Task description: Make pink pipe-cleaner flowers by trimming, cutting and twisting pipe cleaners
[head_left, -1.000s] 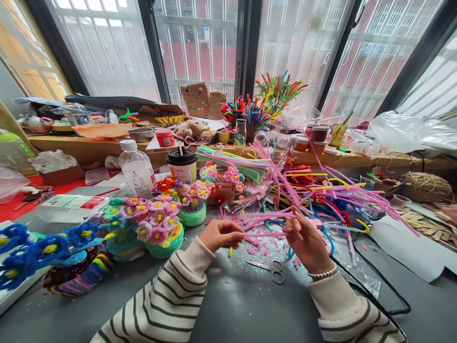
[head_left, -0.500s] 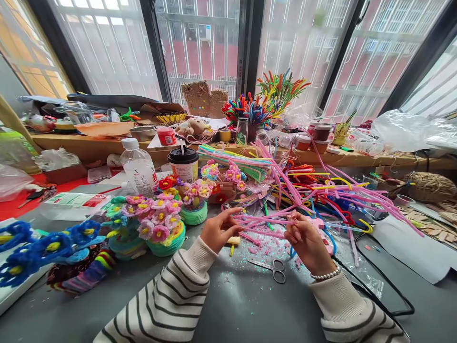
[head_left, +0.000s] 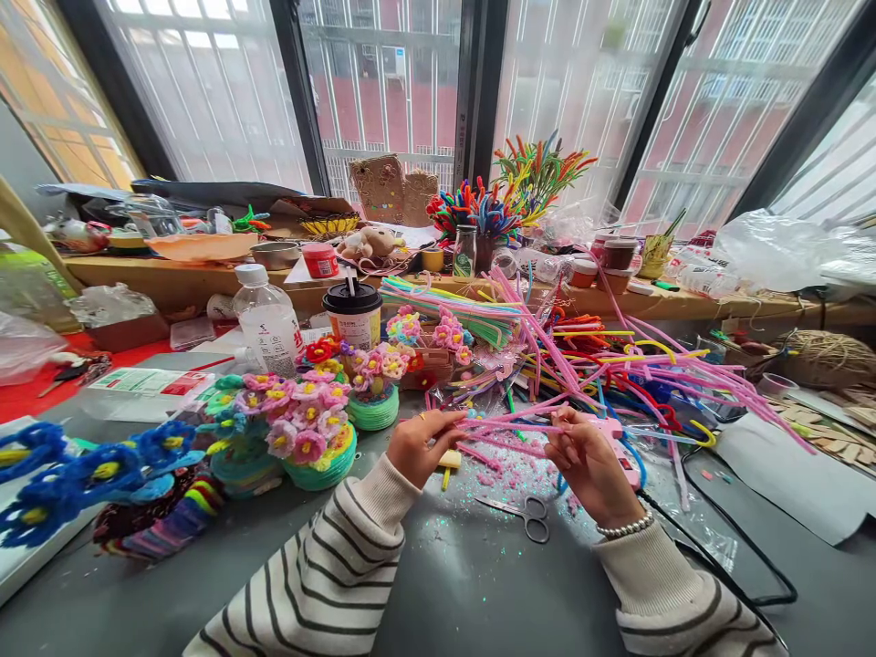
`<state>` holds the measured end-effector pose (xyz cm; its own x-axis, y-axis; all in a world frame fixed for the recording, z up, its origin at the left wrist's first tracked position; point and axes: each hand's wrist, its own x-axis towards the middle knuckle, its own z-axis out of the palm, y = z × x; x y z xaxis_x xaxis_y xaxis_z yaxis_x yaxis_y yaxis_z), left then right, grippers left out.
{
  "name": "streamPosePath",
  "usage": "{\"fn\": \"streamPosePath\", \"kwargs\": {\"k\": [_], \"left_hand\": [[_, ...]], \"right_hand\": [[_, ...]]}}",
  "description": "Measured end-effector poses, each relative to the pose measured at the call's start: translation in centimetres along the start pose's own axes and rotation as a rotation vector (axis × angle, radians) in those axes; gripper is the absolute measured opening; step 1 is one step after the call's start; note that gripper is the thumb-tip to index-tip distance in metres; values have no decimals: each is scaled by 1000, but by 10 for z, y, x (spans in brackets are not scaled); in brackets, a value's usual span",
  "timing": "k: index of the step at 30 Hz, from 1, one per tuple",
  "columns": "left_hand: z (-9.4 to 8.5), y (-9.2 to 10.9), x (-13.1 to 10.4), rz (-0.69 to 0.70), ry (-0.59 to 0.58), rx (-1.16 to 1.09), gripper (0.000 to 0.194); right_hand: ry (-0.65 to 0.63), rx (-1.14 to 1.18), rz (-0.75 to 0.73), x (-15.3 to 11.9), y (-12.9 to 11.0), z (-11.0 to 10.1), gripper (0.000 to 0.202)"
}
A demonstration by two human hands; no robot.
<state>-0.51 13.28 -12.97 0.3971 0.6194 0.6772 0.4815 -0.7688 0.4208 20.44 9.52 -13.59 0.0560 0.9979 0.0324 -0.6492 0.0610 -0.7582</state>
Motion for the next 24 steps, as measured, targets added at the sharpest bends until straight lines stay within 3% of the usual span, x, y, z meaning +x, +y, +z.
{"fn": "streamPosePath", "kwargs": {"k": [6, 17, 24], "left_hand": [[1, 0, 0, 0, 20, -13, 13], [0, 2, 0, -46, -9, -44, 20], [3, 0, -3, -5, -5, -37, 17]], "right_hand": [[24, 17, 11, -1, -1, 0, 8], [43, -16, 5, 1, 0, -1, 8], [75, -27, 25, 1, 3, -4, 8]]}}
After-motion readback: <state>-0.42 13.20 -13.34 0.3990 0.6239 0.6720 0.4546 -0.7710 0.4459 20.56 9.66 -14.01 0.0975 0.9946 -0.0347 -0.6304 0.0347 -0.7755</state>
